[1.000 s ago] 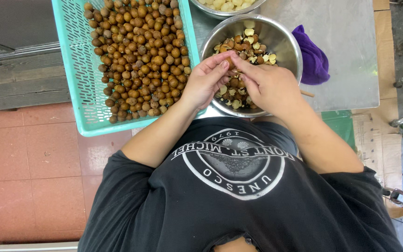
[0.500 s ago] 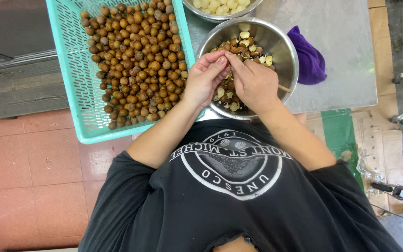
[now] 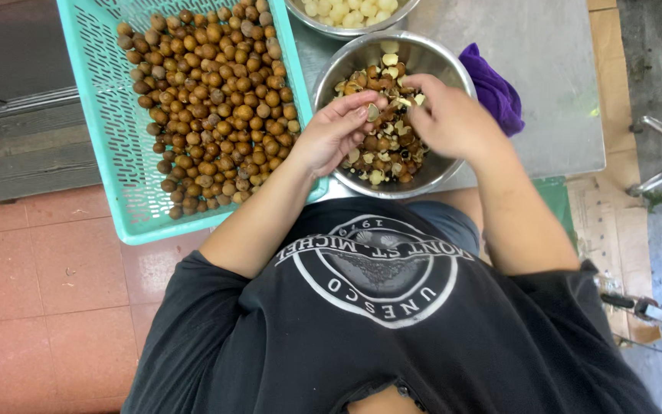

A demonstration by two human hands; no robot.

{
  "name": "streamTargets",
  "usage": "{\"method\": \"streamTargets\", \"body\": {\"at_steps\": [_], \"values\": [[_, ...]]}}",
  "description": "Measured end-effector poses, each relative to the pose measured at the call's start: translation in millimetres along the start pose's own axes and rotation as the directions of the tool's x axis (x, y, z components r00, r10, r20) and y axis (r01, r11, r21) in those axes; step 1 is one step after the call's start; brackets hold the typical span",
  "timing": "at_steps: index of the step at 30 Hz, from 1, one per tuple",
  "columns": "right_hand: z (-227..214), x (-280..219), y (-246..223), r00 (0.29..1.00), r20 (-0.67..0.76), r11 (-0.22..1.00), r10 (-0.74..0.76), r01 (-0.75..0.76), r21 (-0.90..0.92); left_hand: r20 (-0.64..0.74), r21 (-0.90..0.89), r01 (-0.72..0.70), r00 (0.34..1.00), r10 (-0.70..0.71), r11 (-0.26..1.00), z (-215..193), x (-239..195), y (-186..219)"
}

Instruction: The person peels brown nuts by hand, separating the outer shell from the inner nut. The peeled nuts are placed into a metal bowl, while the shells are discarded into a separate container. The process is repeated continuously throughout the clip.

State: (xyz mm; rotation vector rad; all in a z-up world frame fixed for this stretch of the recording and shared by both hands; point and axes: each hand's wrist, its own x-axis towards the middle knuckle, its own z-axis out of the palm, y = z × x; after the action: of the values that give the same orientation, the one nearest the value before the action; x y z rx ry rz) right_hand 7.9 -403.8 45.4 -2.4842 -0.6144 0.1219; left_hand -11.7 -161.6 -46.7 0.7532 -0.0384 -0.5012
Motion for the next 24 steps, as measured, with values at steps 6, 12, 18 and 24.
{"method": "streamTargets", "body": {"at_steps": [6, 12, 18, 24], "values": [[29, -11, -16, 0.988, 0.0, 0.836, 0.157, -0.133, 0.533, -0.039, -0.091, -0.097, 0.995, 0.094, 0.991, 8, 2, 3], [42, -8, -25, 0.983, -0.058, 0.726, 0.175, -0.089, 0.682, -0.036, -0.065, -0.159, 0.987, 0.157, 0.985, 11, 2, 6], [54, -4, -17, 0.976, -0.022, 0.612, 0.217, -0.119, 0.782, -0.033, -0.071, -0.218, 0.976, 0.217, 0.973, 5, 5, -1], [58, 2, -25, 0.968, -0.032, 0.59, 0.25, -0.126, 0.798, -0.036, 0.006, -0.328, 0.944, 0.327, 0.945, 0, 8, -9]]}}
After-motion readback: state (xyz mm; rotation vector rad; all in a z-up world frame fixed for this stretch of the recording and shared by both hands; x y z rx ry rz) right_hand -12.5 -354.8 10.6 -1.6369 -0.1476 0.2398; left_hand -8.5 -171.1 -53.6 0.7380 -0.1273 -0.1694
